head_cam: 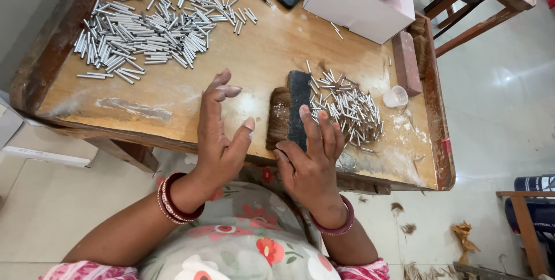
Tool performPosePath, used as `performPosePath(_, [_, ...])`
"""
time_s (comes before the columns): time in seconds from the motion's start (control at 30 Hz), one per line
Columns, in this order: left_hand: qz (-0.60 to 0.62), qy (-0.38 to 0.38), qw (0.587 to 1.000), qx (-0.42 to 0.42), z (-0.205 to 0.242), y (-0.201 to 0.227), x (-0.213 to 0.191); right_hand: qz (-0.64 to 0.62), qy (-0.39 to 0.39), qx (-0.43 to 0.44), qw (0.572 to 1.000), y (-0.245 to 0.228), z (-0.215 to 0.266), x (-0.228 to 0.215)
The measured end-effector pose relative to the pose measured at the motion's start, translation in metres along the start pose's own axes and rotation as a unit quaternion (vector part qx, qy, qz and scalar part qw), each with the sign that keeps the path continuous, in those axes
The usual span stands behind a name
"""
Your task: Cleaning and sorting small metal rods on a workbench using a brush and a cleaning block.
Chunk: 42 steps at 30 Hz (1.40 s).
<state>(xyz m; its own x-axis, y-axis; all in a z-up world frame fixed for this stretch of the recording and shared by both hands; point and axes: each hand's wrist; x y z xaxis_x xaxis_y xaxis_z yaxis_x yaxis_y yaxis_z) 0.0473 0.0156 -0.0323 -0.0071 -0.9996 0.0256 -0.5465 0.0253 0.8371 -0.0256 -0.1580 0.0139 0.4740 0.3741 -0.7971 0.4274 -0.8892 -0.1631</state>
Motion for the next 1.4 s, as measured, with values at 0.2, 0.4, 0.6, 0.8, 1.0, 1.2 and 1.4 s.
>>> performPosePath(0.2, [-0.288,-0.169,0.94,0.067,-0.007,0.018,-0.001,0.049,-0.048,0.005,0.998,0.006,0.003,0.014])
performPosePath(0.4, [-0.33,-0.204,0.917,0.093,-0.005,0.009,0.007,0.024,-0.03,0.032,0.999,0.013,0.017,0.03])
performPosePath(0.6, [-0.337,-0.206,0.913,0.098,-0.004,0.012,0.008,0.051,0.011,0.014,0.999,0.01,0.014,0.025])
performPosePath(0.8, [-0.317,-0.181,0.923,0.12,-0.004,0.019,0.006,0.073,0.146,0.004,0.987,0.015,0.032,-0.003])
performPosePath(1.0, [-0.067,-0.266,0.961,-0.043,0.003,0.057,0.011,0.141,0.184,-0.049,0.972,0.009,0.047,-0.006])
performPosePath(1.2, [-0.018,-0.242,0.968,0.059,0.009,0.056,0.024,0.024,0.156,-0.002,0.987,0.006,0.038,-0.021])
performPosePath(1.4, [-0.043,-0.223,0.968,0.107,0.016,0.052,0.024,-0.012,0.153,0.0,0.988,0.006,0.041,-0.025])
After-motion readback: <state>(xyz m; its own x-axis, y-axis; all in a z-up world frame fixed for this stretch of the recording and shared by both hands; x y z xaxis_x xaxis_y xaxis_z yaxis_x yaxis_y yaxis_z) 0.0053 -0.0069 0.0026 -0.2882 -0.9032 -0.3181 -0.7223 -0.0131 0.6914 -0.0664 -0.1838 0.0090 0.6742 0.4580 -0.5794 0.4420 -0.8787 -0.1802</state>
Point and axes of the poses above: each hand's wrist, its own z-axis away from the middle knuckle, its own x-axis out of the palm, y = z × x, and after that the axes turned 9 degrees about -z, right-handed
